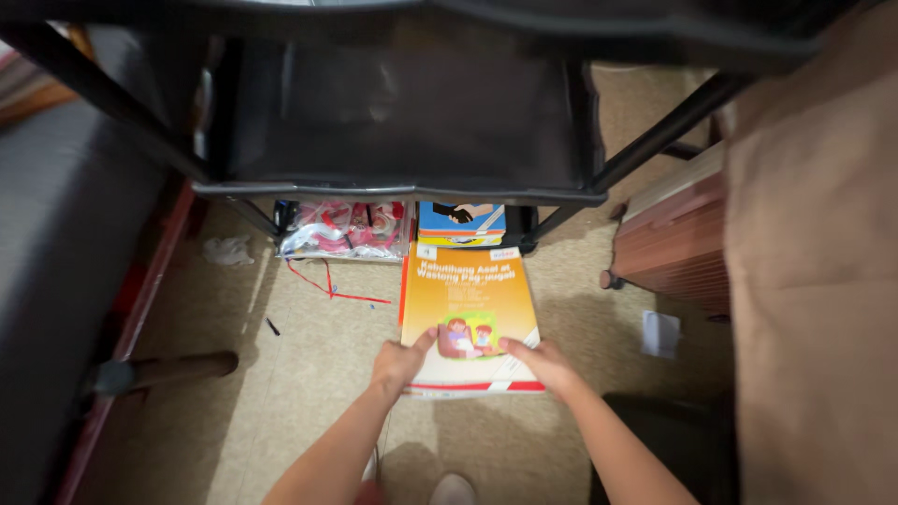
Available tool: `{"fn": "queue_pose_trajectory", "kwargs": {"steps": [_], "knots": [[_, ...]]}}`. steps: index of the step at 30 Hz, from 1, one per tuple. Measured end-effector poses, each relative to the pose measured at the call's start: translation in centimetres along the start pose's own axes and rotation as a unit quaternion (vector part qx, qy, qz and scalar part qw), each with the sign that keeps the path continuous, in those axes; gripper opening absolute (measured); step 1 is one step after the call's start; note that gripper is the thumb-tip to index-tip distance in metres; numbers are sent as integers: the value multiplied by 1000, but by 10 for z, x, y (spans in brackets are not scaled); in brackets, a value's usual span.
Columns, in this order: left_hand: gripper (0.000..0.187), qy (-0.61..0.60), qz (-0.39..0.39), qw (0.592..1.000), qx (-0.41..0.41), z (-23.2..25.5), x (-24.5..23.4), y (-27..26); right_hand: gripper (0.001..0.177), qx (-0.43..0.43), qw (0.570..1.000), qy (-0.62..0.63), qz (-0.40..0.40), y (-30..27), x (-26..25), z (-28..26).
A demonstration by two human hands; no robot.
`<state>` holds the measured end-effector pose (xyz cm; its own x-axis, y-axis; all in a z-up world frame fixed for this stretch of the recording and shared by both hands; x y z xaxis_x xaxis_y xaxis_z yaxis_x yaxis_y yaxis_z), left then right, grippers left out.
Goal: The person assembles a black rolling cart by attaching trays, wipes the top tray with a blue cloth, then places a plastic bag of craft supplies and several books into the bottom shelf. The person continues to sort and stack books on the bed and places them into the cart.
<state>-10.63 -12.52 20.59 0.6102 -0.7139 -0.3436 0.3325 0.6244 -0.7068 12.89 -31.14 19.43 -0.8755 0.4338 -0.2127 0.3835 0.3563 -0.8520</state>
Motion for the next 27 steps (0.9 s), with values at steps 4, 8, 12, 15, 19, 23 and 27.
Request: {"fn": "queue_pose_trajectory", "kwargs": {"steps": [4, 8, 12, 15, 19, 23, 27], "knots": [[99, 5, 41, 998, 39, 1, 9, 68, 53, -56, 997, 0, 53, 70, 4, -3], [96, -20, 62, 994, 83, 2, 23, 134, 50, -120, 989, 32, 77, 135, 6, -13], [93, -31, 93, 986, 138, -3, 37, 190, 49, -140, 983, 30, 112, 186, 4, -19], [88, -52, 74, 986, 143, -8, 51, 223, 50, -139, 984, 69, 87, 209, 3, -20], [92, -97, 90, 983, 130, -21, 70, 251, 55, -114, 986, 81, 91, 222, 7, -19], [92, -145, 94, 975, 141, -22, 77, 266, 60, -53, 964, 259, 2, 215, 12, -4], [83, -133, 80, 978, 139, -8, 67, 279, 58, -45, 947, 314, -38, 218, 25, 15]]}}
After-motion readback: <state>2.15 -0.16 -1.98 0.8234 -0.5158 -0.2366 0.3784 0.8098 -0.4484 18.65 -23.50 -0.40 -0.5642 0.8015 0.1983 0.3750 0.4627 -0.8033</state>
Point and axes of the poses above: each hand's wrist, its own y-axis towards the middle knuckle, its own x-axis out of the palm, z = x × y, the point moved 3 cm from there along y, towards the middle knuckle, and after that the axes turned 10 degrees about x, right-handed, at the moved point
